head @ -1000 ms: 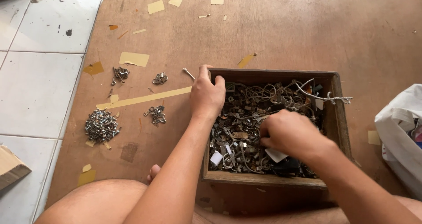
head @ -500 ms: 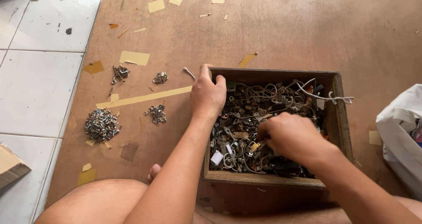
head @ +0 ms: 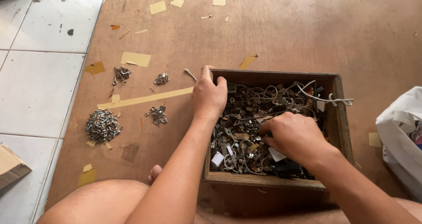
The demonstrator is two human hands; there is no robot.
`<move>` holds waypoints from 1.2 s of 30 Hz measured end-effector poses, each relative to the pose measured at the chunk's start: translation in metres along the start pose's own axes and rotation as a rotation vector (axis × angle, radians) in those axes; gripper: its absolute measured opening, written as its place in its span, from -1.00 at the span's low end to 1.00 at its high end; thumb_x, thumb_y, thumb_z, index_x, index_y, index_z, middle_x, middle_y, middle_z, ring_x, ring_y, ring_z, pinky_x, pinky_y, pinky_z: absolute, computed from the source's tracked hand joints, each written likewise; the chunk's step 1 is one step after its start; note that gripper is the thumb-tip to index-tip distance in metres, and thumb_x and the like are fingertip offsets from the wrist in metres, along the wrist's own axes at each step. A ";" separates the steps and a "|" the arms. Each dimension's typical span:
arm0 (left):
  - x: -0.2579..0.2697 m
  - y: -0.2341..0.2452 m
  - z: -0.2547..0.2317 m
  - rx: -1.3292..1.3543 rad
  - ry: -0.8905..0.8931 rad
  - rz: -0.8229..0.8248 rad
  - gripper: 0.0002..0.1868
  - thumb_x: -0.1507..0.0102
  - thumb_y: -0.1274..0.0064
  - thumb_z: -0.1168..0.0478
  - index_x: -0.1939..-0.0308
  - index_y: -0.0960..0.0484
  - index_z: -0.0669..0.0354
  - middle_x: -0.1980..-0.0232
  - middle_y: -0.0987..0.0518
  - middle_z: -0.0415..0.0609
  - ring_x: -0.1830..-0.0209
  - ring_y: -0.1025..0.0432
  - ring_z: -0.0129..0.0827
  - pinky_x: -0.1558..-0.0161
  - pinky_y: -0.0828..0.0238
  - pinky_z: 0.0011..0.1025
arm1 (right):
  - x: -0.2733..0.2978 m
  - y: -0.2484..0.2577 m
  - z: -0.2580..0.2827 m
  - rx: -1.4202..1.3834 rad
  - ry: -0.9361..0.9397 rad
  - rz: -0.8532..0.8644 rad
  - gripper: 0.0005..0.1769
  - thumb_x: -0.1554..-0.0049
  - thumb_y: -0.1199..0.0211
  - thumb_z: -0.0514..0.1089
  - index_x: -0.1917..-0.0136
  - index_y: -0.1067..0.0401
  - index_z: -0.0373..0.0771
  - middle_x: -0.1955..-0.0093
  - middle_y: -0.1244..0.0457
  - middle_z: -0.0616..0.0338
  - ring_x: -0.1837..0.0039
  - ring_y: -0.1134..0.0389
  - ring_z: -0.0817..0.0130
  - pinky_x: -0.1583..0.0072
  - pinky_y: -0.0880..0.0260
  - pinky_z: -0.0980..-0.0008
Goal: Sorting through a box of small metal hardware components and selecting specific pieces on a work surface.
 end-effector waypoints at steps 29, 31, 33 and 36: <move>-0.014 -0.007 0.012 0.004 -0.031 0.021 -0.65 -0.37 0.13 0.18 -0.23 -0.47 0.06 -0.20 -0.56 0.19 -0.33 -0.51 0.38 -0.28 -0.53 0.37 | -0.251 0.088 0.136 -0.429 -0.038 -0.288 -0.70 -0.20 -0.30 0.24 -0.05 -0.79 0.27 -0.07 -0.57 0.30 -0.31 -0.57 0.09 -0.28 -0.60 -0.02; -0.008 0.001 0.004 0.056 -0.026 0.063 -0.67 -0.41 0.20 0.14 -0.25 -0.42 0.05 -0.25 -0.52 0.18 -0.37 -0.46 0.39 -0.32 -0.48 0.40 | -0.272 0.083 0.113 -0.442 -0.092 -0.325 -0.69 -0.22 -0.27 0.18 -0.05 -0.79 0.24 -0.05 -0.57 0.26 -0.30 -0.57 0.08 -0.28 -0.60 -0.02; -0.015 -0.005 0.008 0.077 -0.016 0.100 -0.61 -0.43 0.13 0.00 -0.28 -0.40 0.02 -0.31 -0.50 0.16 -0.43 -0.40 0.35 -0.34 -0.42 0.40 | -0.286 0.080 0.086 -0.490 -0.058 -0.410 -0.61 -0.32 -0.15 0.20 -0.16 -0.77 0.20 -0.18 -0.55 0.16 -0.40 -0.50 -0.03 -0.39 -0.53 -0.09; -0.019 -0.006 0.012 0.047 0.000 0.124 -0.52 -0.42 0.19 -0.02 -0.37 -0.43 0.03 -0.40 -0.51 0.19 -0.52 -0.38 0.32 -0.41 -0.37 0.37 | -0.178 0.087 0.063 -0.655 -0.017 -0.601 -0.61 -0.36 -0.12 0.10 -0.29 -0.69 0.40 0.02 -0.53 0.14 -0.21 -0.54 0.05 -0.27 -0.54 0.02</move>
Point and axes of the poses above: each hand's wrist, its own x-axis away from the middle knuckle, its own y-axis out of the back of the hand, z = x × y, the point moved 2 cm from there along -x, towards the middle knuckle
